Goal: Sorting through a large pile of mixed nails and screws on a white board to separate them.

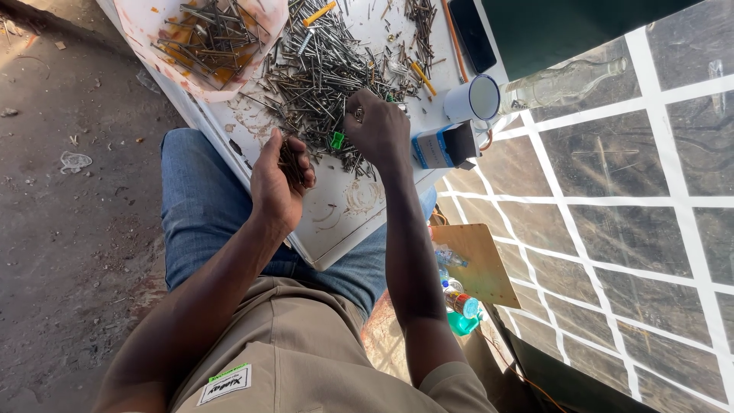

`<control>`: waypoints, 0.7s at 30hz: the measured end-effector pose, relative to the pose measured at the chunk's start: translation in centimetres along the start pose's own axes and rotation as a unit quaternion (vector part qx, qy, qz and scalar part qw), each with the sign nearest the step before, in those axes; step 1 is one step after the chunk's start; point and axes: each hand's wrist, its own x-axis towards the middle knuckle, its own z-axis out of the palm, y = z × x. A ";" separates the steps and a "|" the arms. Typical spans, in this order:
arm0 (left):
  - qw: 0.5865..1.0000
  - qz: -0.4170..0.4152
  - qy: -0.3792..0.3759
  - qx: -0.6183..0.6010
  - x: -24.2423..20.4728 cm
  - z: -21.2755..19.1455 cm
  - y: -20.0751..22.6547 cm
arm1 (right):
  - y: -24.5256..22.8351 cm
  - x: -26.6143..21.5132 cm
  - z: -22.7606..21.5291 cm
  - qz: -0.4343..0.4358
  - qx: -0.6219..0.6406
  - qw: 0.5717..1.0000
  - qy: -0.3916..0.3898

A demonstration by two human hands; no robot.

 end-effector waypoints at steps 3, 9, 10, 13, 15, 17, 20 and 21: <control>1.000 0.008 -0.013 0.008 -0.3 0.0 0.2 | 1.0 0.6 0.5 0.019 0.123 0.992 0.033; 1.000 0.001 -0.002 -0.001 -0.1 0.0 0.1 | -0.1 -0.2 -1.1 0.025 0.439 0.897 0.053; 1.000 0.001 -0.002 -0.001 0.1 0.0 0.0 | 0.4 -0.1 -0.7 0.025 0.439 0.896 0.054; 1.000 -0.007 0.002 -0.010 0.1 -0.2 -0.1 | 1.4 -0.2 -0.2 0.060 0.548 0.834 0.030; 1.000 -0.011 0.003 -0.010 0.1 -0.1 0.1 | 1.1 -0.3 -0.6 0.067 0.578 0.813 0.026; 1.000 -0.011 0.003 -0.007 0.2 -0.2 0.0 | 1.1 -0.3 -0.6 0.068 0.584 0.809 0.027; 1.000 -0.012 0.000 -0.006 0.2 -0.1 0.0 | 0.8 -0.5 -1.0 0.073 0.606 0.792 0.029; 1.000 -0.014 0.000 -0.006 0.2 -0.1 0.0 | 0.6 -0.6 -1.1 0.077 0.622 0.779 0.027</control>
